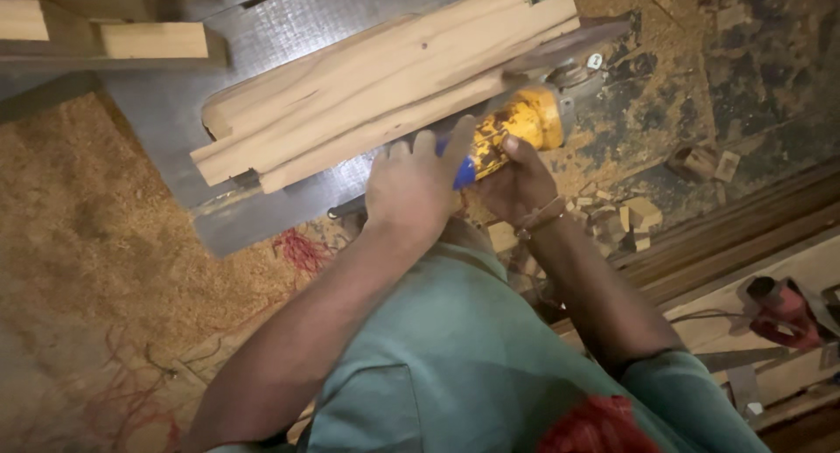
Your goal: The person uses an angle grinder to sand several wood planks on a table and on the workshop floor.
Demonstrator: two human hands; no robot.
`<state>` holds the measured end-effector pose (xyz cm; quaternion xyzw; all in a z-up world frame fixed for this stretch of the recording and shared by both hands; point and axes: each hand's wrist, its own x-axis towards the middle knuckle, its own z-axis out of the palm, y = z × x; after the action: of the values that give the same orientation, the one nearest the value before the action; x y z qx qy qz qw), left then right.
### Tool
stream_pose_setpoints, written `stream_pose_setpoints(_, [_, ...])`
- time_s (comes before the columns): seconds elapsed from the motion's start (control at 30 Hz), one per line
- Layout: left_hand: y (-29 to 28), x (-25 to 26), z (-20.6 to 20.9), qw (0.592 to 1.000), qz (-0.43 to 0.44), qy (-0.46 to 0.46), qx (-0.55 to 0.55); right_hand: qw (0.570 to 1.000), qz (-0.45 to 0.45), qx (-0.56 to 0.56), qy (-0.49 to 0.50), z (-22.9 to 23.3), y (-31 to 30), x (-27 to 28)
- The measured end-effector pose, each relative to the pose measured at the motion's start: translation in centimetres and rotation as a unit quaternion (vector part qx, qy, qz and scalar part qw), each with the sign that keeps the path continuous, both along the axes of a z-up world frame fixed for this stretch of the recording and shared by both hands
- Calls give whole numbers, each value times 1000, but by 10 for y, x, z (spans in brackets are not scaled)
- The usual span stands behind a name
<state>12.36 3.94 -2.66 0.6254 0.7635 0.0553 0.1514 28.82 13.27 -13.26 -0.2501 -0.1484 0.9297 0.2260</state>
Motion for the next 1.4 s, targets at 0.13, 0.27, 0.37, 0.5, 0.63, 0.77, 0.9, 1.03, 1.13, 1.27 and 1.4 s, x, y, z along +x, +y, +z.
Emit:
stream_pose_setpoints(0.13, [-15, -15, 10, 998, -3, -22, -62, 1000, 7, 6, 0, -4, -17, -12])
stream_pose_setpoints(0.27, [-33, -31, 21, 992, 13, 10, -125, 994, 27, -53, 91, -13, -43, -31])
stream_pose_setpoints(0.37, [-44, -41, 28, 992, 13, 34, -122, 994, 12, -66, 83, -17, -57, -42])
stream_pose_setpoints(0.5, [-54, -50, 33, 994, 13, 42, -102, 994, 7, -74, 80, -21, -72, -51])
stream_pose_setpoints(0.63, [-66, -62, 39, 985, 27, 49, -161, 990, 7, -80, 115, -18, -87, -66])
stream_pose_setpoints(0.77, [-84, -72, 53, 983, 27, 61, -170, 987, 21, -117, 110, -6, -106, -81])
stream_pose_setpoints(0.9, [-103, -79, 73, 981, 29, 104, -163, 981, 36, -160, 103, 3, -130, -99])
stream_pose_setpoints(1.03, [-110, -76, 82, 972, 61, 89, -209, 980, 66, -131, 133, 2, -141, -97])
stream_pose_setpoints(1.13, [-103, -64, 72, 980, 52, 88, -169, 988, 37, -95, 115, -7, -125, -82])
stream_pose_setpoints(1.27, [-67, -36, 40, 995, 12, 72, -69, 997, 19, -54, 61, -8, -70, -36])
stream_pose_setpoints(1.4, [-21, -3, 12, 997, -19, 60, 38, 998, 6, 35, 56, 5, -13, -3])
